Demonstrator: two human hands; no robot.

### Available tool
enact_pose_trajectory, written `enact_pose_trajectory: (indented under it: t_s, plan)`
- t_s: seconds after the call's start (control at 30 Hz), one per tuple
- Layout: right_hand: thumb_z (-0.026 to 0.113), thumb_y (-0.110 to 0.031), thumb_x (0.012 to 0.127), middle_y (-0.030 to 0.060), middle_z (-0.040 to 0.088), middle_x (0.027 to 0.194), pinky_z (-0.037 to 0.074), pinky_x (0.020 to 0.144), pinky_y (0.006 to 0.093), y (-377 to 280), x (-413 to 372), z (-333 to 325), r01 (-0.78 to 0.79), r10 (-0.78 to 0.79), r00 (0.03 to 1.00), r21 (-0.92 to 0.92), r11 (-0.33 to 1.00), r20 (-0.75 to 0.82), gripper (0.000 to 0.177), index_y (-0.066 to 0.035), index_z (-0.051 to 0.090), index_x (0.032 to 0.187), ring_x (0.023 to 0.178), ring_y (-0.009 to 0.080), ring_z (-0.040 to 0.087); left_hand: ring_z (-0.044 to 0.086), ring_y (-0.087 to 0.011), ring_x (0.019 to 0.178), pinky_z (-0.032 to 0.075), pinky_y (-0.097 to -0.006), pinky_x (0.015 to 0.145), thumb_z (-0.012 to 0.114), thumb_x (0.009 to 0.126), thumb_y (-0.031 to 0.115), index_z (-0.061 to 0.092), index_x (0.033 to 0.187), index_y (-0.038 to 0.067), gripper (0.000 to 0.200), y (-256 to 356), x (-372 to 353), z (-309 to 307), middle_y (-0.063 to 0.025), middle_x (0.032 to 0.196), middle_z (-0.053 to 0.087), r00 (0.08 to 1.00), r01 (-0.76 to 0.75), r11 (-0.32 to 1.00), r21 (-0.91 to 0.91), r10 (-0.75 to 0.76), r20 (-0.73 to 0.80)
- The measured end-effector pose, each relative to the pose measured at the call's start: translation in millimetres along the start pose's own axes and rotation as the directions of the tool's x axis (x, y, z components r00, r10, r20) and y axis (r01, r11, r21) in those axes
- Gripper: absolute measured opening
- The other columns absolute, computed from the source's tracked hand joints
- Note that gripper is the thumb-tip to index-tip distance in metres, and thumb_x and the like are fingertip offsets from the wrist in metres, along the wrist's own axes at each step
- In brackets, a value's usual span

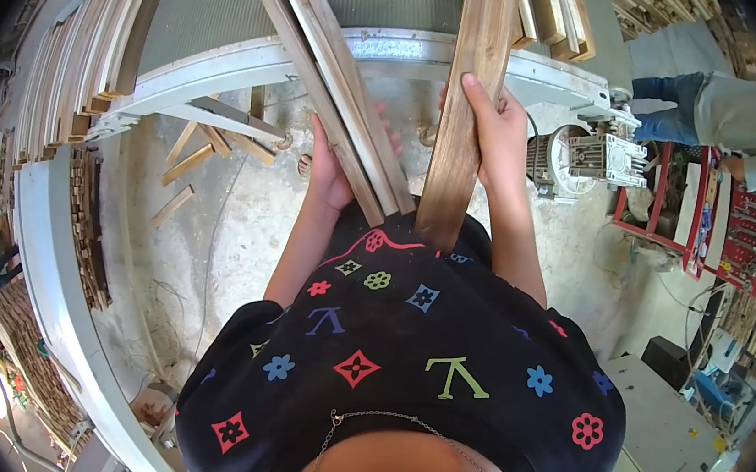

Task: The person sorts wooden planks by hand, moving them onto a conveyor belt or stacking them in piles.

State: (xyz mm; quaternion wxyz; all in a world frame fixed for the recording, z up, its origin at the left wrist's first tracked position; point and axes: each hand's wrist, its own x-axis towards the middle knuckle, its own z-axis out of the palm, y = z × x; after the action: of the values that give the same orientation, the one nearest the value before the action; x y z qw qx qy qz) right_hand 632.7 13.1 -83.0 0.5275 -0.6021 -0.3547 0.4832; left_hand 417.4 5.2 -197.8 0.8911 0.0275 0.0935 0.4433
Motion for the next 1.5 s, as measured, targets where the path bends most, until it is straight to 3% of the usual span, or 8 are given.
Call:
enact_pose_trajectory:
  t_s: [0.13,0.27,0.4,0.47,0.67,0.8,0.97,1.5]
  plan:
    - [0.061,-0.025,0.099,0.0087,0.069,0.1,0.049,0.07,0.0241,-34.5,-2.7,10.5,0.386,-0.401,0.914,-0.172,0.906,-0.065,0.032,0.003,0.062,0.114,0.083,0.0075,0.06,0.062,-0.0294,0.093,0.051,-0.0482,0.093,0.022,0.087,0.083,0.037,0.146,0.005,0.1,-1.2,-4.7,4.6,-0.0123,0.108,0.058,0.995,0.004,0.999,0.037,0.0,-0.103]
    - [0.048,-0.038,0.104,0.018,0.067,0.09,0.059,0.062,0.0359,-70.1,0.5,60.1,0.502,-0.562,0.824,0.367,0.783,0.072,0.039,-0.002,0.048,0.119,0.071,0.0251,0.069,0.058,-0.0336,0.118,0.046,-0.0502,0.102,0.02,0.092,0.078,0.034,0.15,0.008,0.092,-4.2,-12.6,23.6,-0.0167,0.135,0.054,0.954,0.024,0.998,0.05,-0.008,-0.301]
    - [0.034,-0.054,0.104,0.008,0.059,0.094,0.047,0.073,0.0316,-70.4,-16.1,183.8,0.597,-0.606,0.788,0.106,0.795,0.108,0.059,0.001,0.048,0.122,0.08,0.0182,0.057,0.047,-0.0314,0.133,0.04,-0.049,0.11,0.021,0.099,0.066,0.035,0.149,0.004,0.08,-11.6,-11.4,-3.7,-0.0157,0.143,0.049,0.996,0.03,0.996,0.082,-0.023,-0.092]
    - [0.046,-0.043,0.104,0.0077,0.058,0.087,0.047,0.069,0.0359,-40.4,-34.2,247.8,0.253,-0.37,0.834,0.314,0.915,0.409,0.043,0.0,0.053,0.105,0.076,0.0187,0.055,0.048,-0.0319,0.132,0.04,-0.0494,0.11,0.022,0.1,0.065,0.037,0.148,0.005,0.079,-19.5,-6.4,-7.3,-0.016,0.141,0.05,0.994,0.016,1.0,-0.012,-0.017,-0.105]
    - [0.062,-0.032,0.091,0.0117,0.068,0.085,0.05,0.069,0.0464,14.1,-49.9,292.5,0.847,-0.2,-0.003,0.109,0.521,0.98,0.03,-0.004,0.062,0.1,0.079,0.0332,0.066,0.049,-0.033,0.13,0.04,-0.048,0.11,0.024,0.1,0.065,0.031,0.15,0.006,0.078,-31.6,0.3,-44.7,-0.0155,0.141,0.05,0.993,-0.082,0.991,-0.105,0.091,0.081]
    - [0.072,-0.031,0.085,0.0122,0.066,0.107,0.045,0.094,0.0432,0.1,-29.9,194.9,0.935,-0.644,0.255,-0.015,0.354,0.722,0.039,-0.008,0.064,0.116,0.105,0.0343,0.059,0.048,-0.033,0.13,0.042,-0.0478,0.107,0.035,0.093,0.072,0.031,0.151,0.007,0.087,-18.5,-7.0,-29.0,-0.0167,0.145,0.046,0.999,-0.03,0.998,0.046,0.028,0.042]
    - [0.077,-0.035,0.076,0.0313,0.044,0.131,0.039,0.1,0.0497,29.9,-3.5,124.7,0.62,-0.46,0.78,-0.619,0.481,0.424,0.091,0.009,0.032,0.142,0.121,0.0467,0.043,0.052,-0.0227,0.128,0.045,-0.043,0.104,0.028,0.094,0.072,0.03,0.153,0.015,0.082,-7.8,-25.8,1.8,-0.0087,0.144,0.049,0.974,0.048,0.971,0.232,0.006,-0.225]
    - [0.077,-0.051,0.075,0.0265,0.067,0.098,0.054,0.077,0.041,-1.2,269.5,479.7,0.445,-0.252,0.883,-0.537,0.716,0.396,0.073,0.013,0.061,0.105,0.088,0.0364,0.068,0.04,-0.0355,0.139,0.031,-0.045,0.116,0.015,0.095,0.073,0.031,0.15,-0.002,0.095,110.5,-109.9,-12.6,-0.0239,0.15,0.039,0.942,-0.182,0.971,0.155,0.218,-0.256]
